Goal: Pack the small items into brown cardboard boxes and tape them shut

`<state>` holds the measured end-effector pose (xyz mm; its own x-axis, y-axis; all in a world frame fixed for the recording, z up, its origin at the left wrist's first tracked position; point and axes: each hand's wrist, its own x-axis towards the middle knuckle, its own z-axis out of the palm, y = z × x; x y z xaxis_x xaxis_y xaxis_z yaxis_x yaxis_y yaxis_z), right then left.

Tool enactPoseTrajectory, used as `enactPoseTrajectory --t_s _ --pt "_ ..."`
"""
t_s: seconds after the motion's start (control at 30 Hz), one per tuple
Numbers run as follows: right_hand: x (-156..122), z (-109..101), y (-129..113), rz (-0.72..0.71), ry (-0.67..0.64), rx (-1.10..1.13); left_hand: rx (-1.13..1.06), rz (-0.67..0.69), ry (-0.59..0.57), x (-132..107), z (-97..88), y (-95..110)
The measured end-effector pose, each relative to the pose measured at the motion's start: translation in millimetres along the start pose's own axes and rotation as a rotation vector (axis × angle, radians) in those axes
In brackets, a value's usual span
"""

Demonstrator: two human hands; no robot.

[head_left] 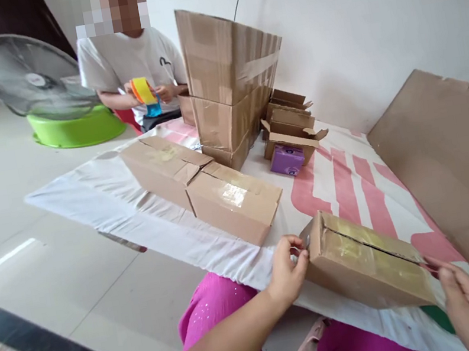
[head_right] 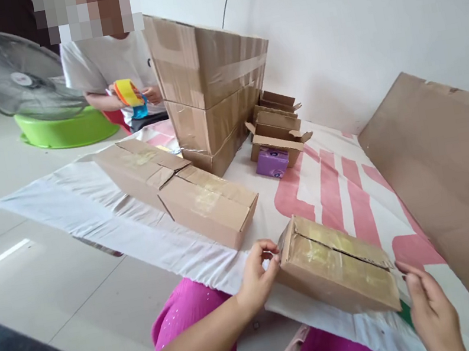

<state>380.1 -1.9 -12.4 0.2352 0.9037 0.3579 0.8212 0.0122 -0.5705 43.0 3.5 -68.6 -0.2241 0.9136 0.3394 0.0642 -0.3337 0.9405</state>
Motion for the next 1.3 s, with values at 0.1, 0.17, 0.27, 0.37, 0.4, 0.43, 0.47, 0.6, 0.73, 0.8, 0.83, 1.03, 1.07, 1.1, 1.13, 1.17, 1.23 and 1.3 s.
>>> enactPoseTrajectory --t_s 0.1,0.17,0.27,0.37,0.4,0.43,0.47,0.6,0.73,0.8,0.83,1.03,1.07,1.1,1.13,1.17,1.23,1.3 --pt "-12 4 -38 -0.206 0.017 0.096 -0.009 -0.007 -0.100 13 -5.6 -4" --pt "-19 15 -51 -0.411 0.041 0.052 0.035 0.026 -0.131 19 -9.4 -7" --pt "-24 29 -55 -0.535 0.092 -0.016 0.151 0.065 -0.139 23 -11.9 -9" --pt "-25 33 -52 -0.556 0.117 -0.005 0.232 0.160 -0.142 23 -10.5 -11" --pt "-25 32 -51 -0.562 0.123 0.000 0.248 0.191 -0.143 23 -9.6 -12" --pt "-25 32 -51 -0.568 0.129 0.004 0.259 0.212 -0.143 23 -8.5 -12" --pt "-25 32 -51 -0.572 0.131 0.008 0.264 0.222 -0.142 23 -7.3 -13" --pt "-22 32 -53 -0.572 0.137 0.027 0.215 0.196 -0.116 29 -2.6 -15" --pt "-27 30 -56 -0.555 0.152 0.001 0.179 0.194 0.045 28 -7.6 -9" --pt "-42 25 -59 -0.578 0.252 -0.018 0.226 0.327 0.105 19 -13.9 -1" --pt "-53 24 -63 -0.591 0.267 0.013 0.265 0.438 0.115 13 -16.8 3" --pt "-107 40 -106 0.053 -0.608 0.732 0.360 0.977 -0.182 -24 -9.3 20" --pt "-108 45 -110 0.192 -0.678 0.813 0.354 1.015 -0.238 -29 -5.0 21" --pt "-108 49 -113 0.307 -0.719 0.863 0.352 1.040 -0.283 -33 -0.8 22" --pt "-107 51 -113 0.394 -0.739 0.879 0.358 1.048 -0.323 -36 2.7 22" --pt "-106 53 -111 0.450 -0.745 0.871 0.368 1.045 -0.356 -39 5.5 22" --pt "-103 52 -101 0.472 -0.734 0.822 0.386 1.005 -0.400 -42 8.4 18" --pt "-97 48 -81 0.455 -0.582 0.752 0.382 0.946 -0.399 -42 8.9 12"
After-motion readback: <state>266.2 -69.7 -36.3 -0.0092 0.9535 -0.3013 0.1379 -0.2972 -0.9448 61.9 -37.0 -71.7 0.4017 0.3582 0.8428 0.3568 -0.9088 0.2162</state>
